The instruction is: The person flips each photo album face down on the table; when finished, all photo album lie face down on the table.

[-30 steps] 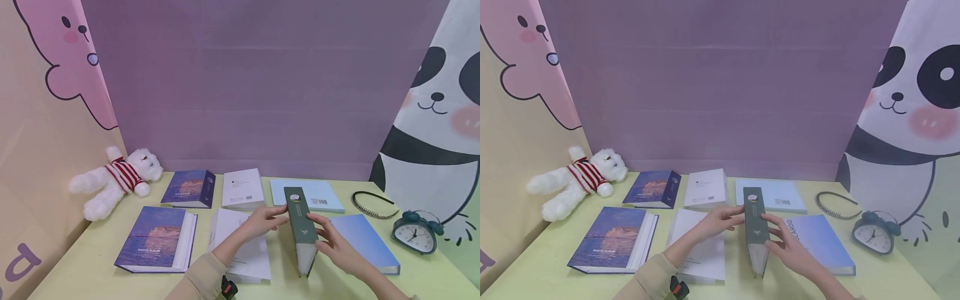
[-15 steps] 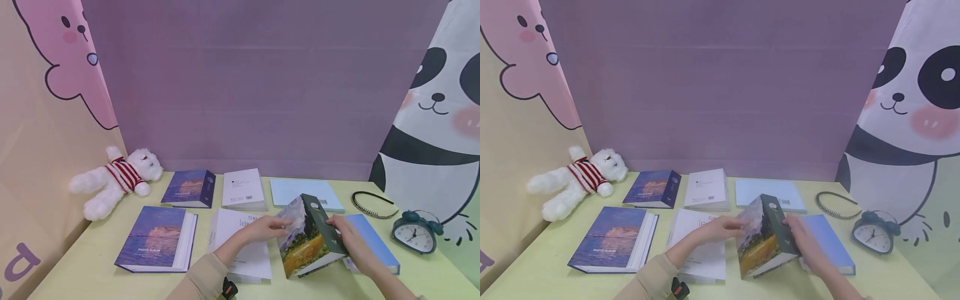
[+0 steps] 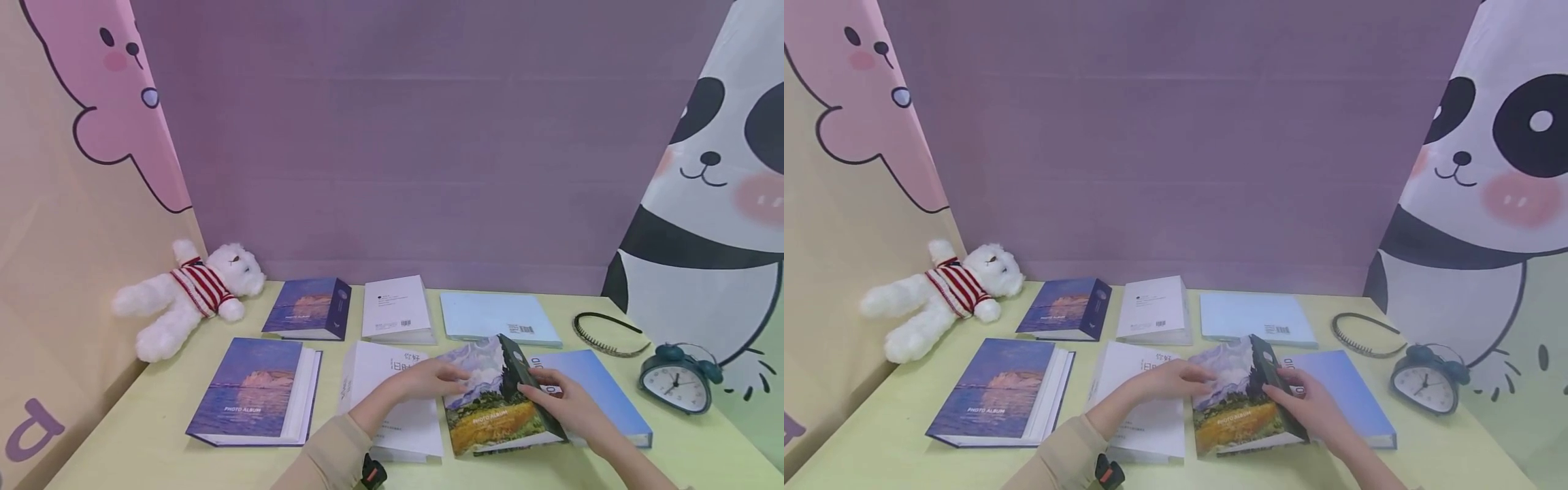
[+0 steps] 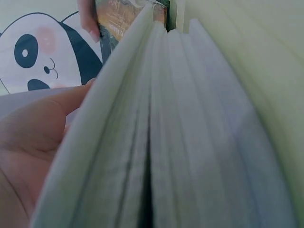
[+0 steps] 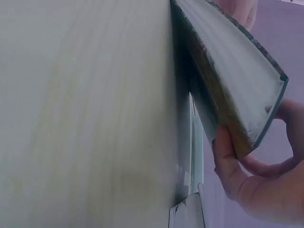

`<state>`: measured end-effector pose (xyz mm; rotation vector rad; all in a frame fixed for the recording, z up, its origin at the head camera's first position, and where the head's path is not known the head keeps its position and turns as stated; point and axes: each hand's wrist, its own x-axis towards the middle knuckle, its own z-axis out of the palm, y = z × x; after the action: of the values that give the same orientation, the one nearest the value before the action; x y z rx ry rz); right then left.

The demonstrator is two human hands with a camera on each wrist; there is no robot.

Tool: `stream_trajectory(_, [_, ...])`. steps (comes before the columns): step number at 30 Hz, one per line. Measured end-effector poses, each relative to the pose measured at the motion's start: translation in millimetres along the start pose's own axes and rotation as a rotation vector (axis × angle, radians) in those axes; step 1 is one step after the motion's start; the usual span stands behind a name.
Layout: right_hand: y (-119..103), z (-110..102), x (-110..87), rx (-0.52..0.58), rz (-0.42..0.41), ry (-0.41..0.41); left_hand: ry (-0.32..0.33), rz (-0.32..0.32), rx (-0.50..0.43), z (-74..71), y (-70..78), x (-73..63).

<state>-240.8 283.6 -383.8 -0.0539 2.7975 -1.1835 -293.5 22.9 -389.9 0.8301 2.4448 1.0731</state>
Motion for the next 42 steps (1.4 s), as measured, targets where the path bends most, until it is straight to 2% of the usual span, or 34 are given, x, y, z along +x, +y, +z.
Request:
stream_trajectory(8, [7.0,-0.1,-0.7,-0.053,-0.037,0.001,-0.036,-0.015,0.052,-0.5,3.4,-6.5])
stream_trajectory(15, [8.7,0.6,1.1,-0.108,-0.048,-0.044,-0.054,-0.047,0.054,0.6,3.1,-9.2])
stream_trajectory(21, [7.3,0.1,1.8,-0.107,-0.063,-0.082,-0.086,-0.028,0.113,2.9,3.2,-7.1])
stream_trajectory(24, [8.2,0.2,2.8,-0.112,-0.08,-0.079,-0.089,-0.031,0.138,4.1,4.2,-6.4])
stream_trajectory(35, [9.9,2.5,4.6,-0.113,-0.077,-0.055,-0.09,-0.036,0.11,4.2,5.0,-7.3])
stream_trajectory(42, [7.4,3.0,4.5,-0.117,-0.113,-0.002,-0.053,-0.024,0.125,4.3,4.3,-6.6])
